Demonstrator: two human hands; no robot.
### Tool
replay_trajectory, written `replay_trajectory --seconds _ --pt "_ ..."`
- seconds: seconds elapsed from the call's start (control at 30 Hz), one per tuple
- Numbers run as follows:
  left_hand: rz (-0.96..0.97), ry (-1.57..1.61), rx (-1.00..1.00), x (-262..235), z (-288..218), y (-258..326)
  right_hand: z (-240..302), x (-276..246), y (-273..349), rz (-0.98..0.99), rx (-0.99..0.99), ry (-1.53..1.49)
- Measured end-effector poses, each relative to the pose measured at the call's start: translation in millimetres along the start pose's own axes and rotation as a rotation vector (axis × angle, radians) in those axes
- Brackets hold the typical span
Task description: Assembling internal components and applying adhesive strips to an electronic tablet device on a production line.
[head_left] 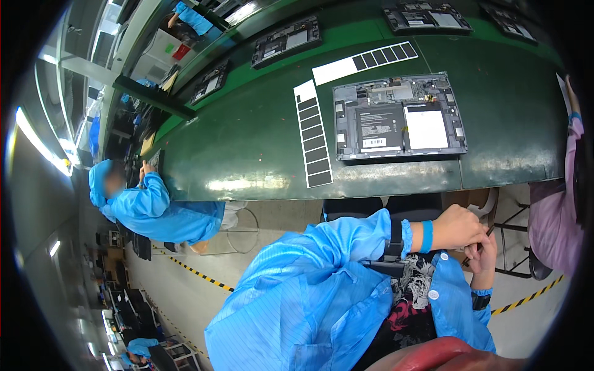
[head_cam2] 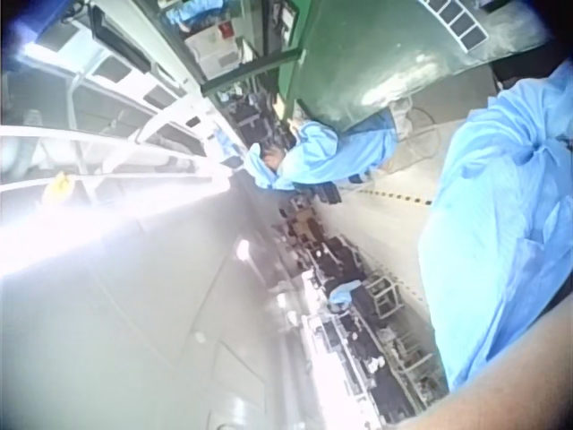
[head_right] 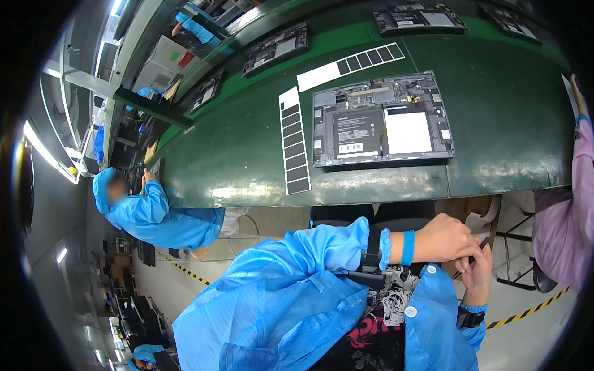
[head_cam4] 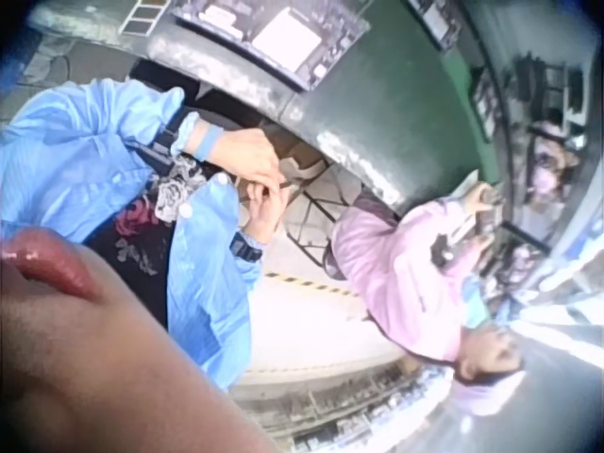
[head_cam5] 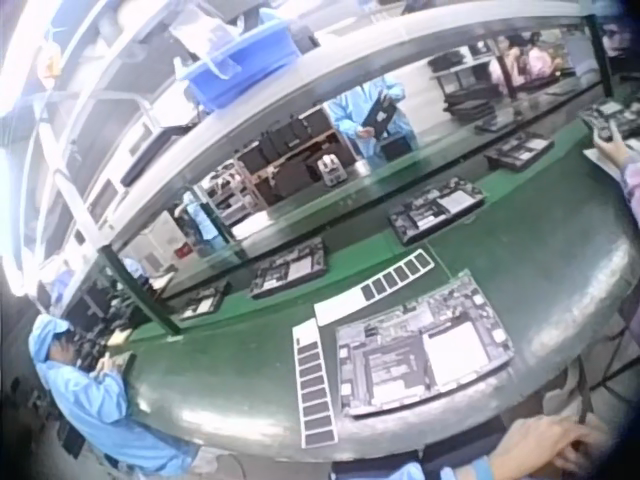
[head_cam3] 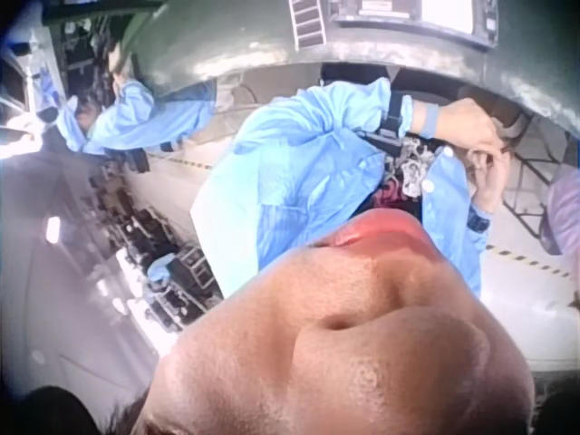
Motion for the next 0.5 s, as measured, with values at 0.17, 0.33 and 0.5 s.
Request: replay_trajectory --seconds 0.17,0.33,0.5 --pt "0.229 0.119 0.015 -92 -29 36 22 -119 -28 -0.723 -0.031 0.671" --pt "-0.311 0.254 0.039 -234 -25 108 -22 -285 -52 -1.098 -0.058 0.697" --pt "-0.972 0.049 -0.565 -386 62 160 -39 -311 -88 -1.401 0.315 1.072"
Point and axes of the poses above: each hand's wrist, its own y-axis away from the middle knuckle, its own x-axis out of the palm, z = x × y, the point moved 1 cm from there along -y, towards the middle knuckle, and after that the axes turned 12 degrees about x, right-handed, at the moved point
